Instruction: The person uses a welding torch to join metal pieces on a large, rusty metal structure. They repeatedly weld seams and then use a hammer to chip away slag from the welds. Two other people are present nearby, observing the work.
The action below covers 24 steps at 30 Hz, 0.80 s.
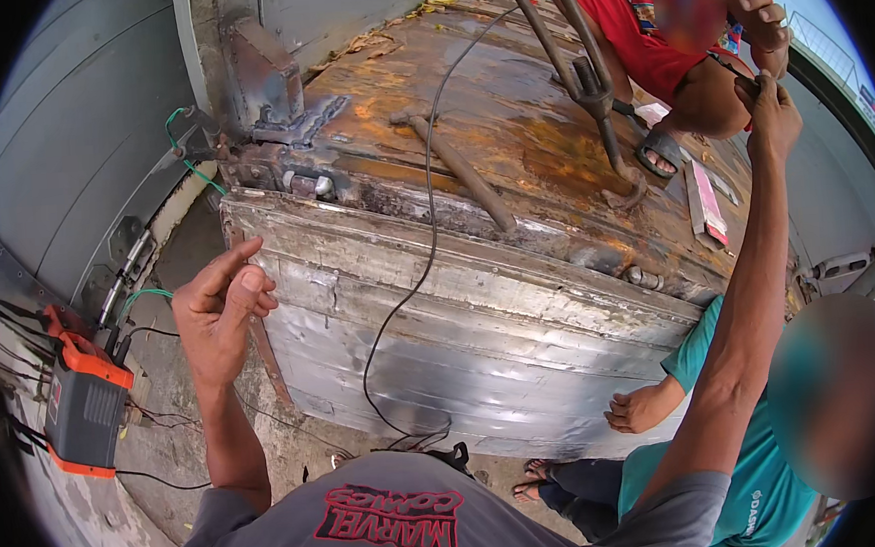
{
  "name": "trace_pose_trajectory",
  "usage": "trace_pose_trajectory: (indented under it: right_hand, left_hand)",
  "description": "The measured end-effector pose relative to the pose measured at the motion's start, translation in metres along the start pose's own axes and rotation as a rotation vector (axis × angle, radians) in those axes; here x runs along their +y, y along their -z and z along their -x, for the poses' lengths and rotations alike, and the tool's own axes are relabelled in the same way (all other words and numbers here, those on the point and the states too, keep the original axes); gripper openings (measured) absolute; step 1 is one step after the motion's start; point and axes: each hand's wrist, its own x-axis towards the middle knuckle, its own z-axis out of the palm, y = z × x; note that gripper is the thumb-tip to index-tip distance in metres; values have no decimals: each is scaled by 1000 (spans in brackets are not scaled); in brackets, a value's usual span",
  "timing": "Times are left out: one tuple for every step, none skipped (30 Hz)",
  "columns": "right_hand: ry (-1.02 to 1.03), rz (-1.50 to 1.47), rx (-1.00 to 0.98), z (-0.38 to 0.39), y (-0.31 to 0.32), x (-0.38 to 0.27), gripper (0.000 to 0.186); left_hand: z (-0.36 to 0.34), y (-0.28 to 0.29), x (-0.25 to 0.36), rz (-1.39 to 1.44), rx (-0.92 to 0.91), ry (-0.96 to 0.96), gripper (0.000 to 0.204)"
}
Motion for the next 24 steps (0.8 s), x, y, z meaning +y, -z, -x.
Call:
trace_pose_trajectory:
  right_hand:
    - [-16, -5, -17, -5, -11, 10, 35]
    - [-29, -3, -29, -11, -19, 19, 36]
    - [-11, 14, -23, -21, -19, 27, 37]
    - [0, 25, -16, -30, -23, 41, 38]
    - [9, 40, -8, -34, -27, 48, 39]
    - [21, 135, -7, -27, -40, 46, 40]
    - [29, 233, -4, -13, -54, 38, 41]
    - [57, 363, 14, -9, -48, 24, 42]
    - [38, 223, 19, -26, -29, 37, 42]
    - [40, 101, 33, -55, -6, 39, 43]
    - [-5, 22, 26, -45, -25, 40, 43]
    - [-22, -6, -9, -46, -31, 36, 42]
    - [-59, -53, -49, -32, -52, 25, 38]
    - [-89, -114, -108, -24, -73, 26, 38]
    - [-78, -120, -134, -27, -77, 16, 39]
    - [-71, -131, -169, -39, -74, 11, 40]
    - [-50, -102, -296, -68, -50, 8, 60]
    - [-85, -87, -338, -68, -53, 1, 53]
    - [-73, -55, -351, -60, -56, -7, 50]
    - [-59, -31, -371, -45, -61, -19, 47]
    - [-50, -25, -392, -28, -68, -23, 45]
    - [15, 10, -400, -26, -62, -30, 42]
    - [28, 86, -385, -20, -50, -39, 43]
    - [59, 183, -371, -14, -28, -62, 44]
  left_hand:
    - [8, 9, -11, -30, 46, 69, 41]
    - [17, 19, -23, -53, 86, 137, 41]
    - [28, 28, -36, -68, 119, 202, 41]
    - [40, 37, -49, -109, 143, 258, 42]
    - [54, 47, -61, -148, 164, 316, 42]
    - [70, 61, -73, -172, 187, 365, 43]
    - [82, 75, -79, -200, 205, 415, 43]
    - [88, 77, -83, -205, 225, 440, 43]
    - [89, 74, -88, -209, 230, 463, 43]
    - [89, 68, -97, -191, 219, 483, 43]
    - [94, 73, -98, -207, 265, 467, 43]
    - [98, 76, -102, -202, 280, 447, 43]
    - [103, 82, -104, -233, 292, 438, 44]
    - [106, 88, -103, -270, 308, 425, 44]
    - [106, 86, -109, -261, 299, 425, 45]
    - [105, 80, -114, -256, 300, 429, 46]
    - [98, 66, -122, -222, 243, 414, 46]
    - [98, 61, -122, -231, 234, 406, 47]
    - [97, 58, -119, -246, 234, 398, 47]
    - [96, 53, -112, -262, 241, 391, 46]
    - [98, 56, -110, -275, 258, 392, 46]
    - [100, 55, -113, -263, 252, 391, 45]
    - [99, 53, -116, -254, 253, 392, 45]
    - [93, 42, -122, -205, 202, 397, 43]
